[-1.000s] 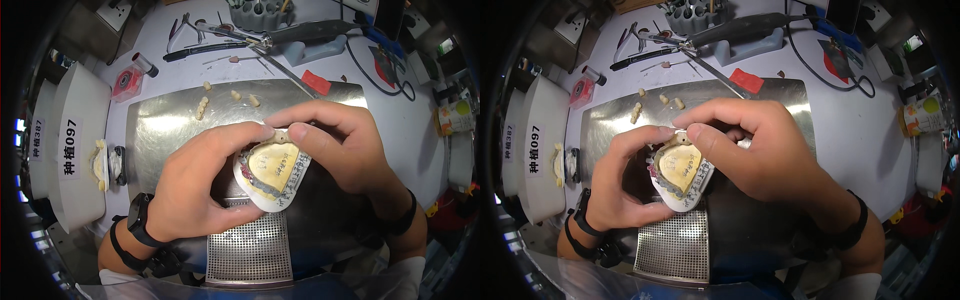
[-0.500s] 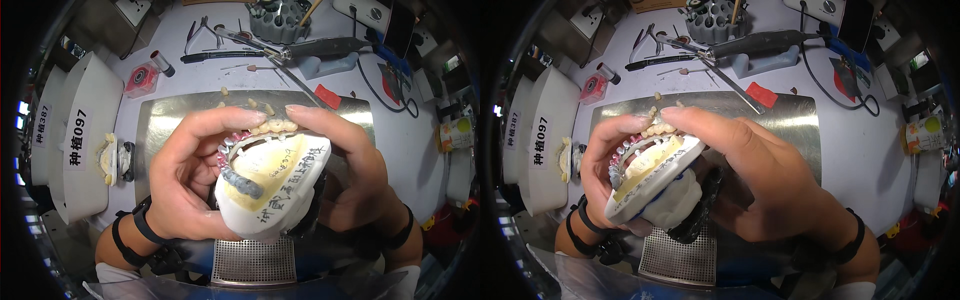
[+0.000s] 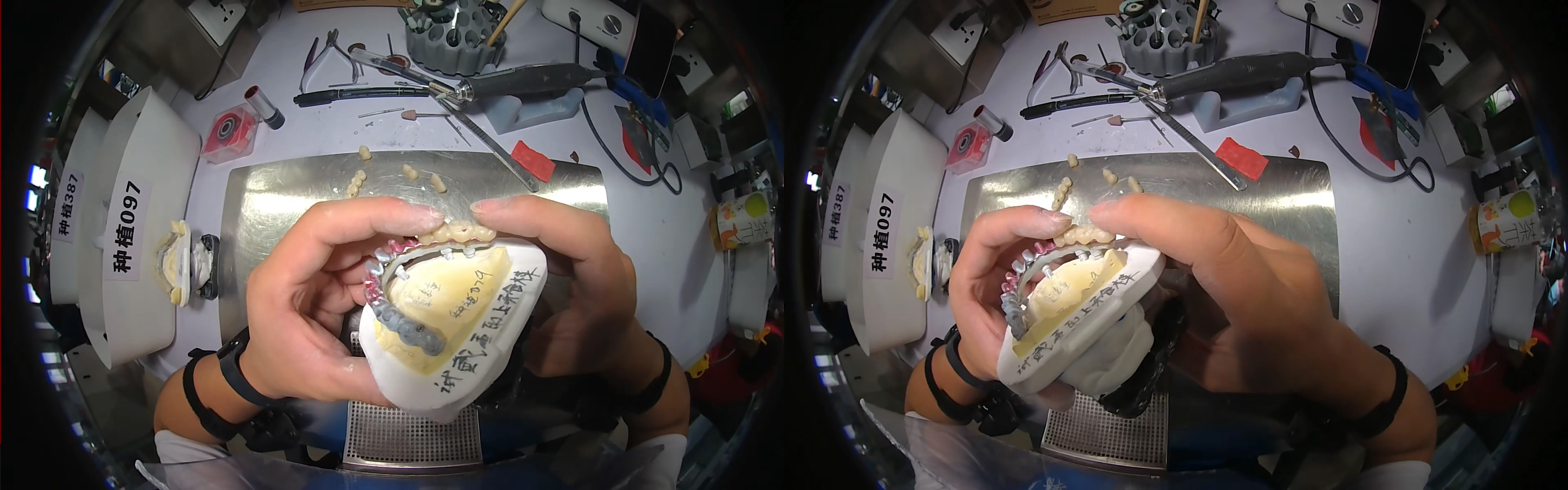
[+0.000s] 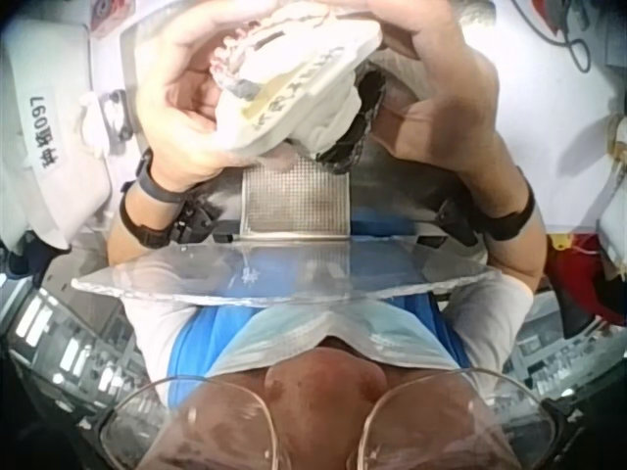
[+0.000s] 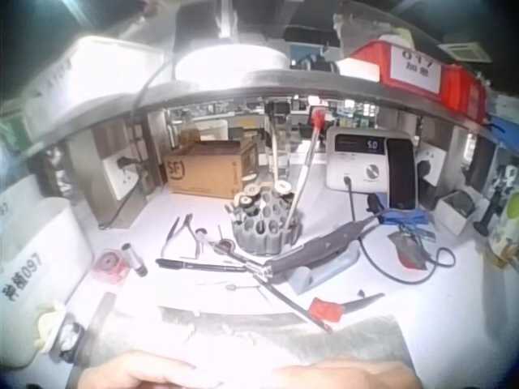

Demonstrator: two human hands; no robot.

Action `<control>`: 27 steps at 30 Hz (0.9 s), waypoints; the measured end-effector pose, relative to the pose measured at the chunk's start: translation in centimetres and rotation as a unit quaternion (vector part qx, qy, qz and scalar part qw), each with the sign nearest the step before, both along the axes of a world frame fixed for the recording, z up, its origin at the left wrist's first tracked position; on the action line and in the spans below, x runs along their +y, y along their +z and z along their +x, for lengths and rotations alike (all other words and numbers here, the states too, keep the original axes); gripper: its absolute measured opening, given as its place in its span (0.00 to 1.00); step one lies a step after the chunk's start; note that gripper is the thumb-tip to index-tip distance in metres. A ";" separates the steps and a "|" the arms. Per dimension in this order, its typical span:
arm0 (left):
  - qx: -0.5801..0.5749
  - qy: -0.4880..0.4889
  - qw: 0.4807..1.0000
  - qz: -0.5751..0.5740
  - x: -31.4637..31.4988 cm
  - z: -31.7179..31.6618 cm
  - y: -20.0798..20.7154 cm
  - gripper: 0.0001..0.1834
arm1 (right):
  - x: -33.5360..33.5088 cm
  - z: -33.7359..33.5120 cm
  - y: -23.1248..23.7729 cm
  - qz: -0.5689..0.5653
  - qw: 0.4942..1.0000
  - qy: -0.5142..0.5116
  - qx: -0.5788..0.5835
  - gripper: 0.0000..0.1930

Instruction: Using a rotary grinding tool to shape and refine a dental bridge prosthetic and fitting it onto a dental model.

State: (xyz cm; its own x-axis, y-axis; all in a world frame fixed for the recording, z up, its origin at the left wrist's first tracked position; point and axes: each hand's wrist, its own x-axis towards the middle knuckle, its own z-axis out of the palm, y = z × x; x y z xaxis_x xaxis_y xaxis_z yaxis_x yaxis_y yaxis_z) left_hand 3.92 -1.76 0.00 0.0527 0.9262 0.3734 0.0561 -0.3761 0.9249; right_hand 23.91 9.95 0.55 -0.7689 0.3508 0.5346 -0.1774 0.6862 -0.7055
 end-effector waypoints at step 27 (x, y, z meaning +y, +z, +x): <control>0.072 0.009 0.997 -0.002 0.0 -0.4 0.2 0.66 | 0.2 -0.1 -0.2 0.015 1.000 -0.008 -0.005 0.34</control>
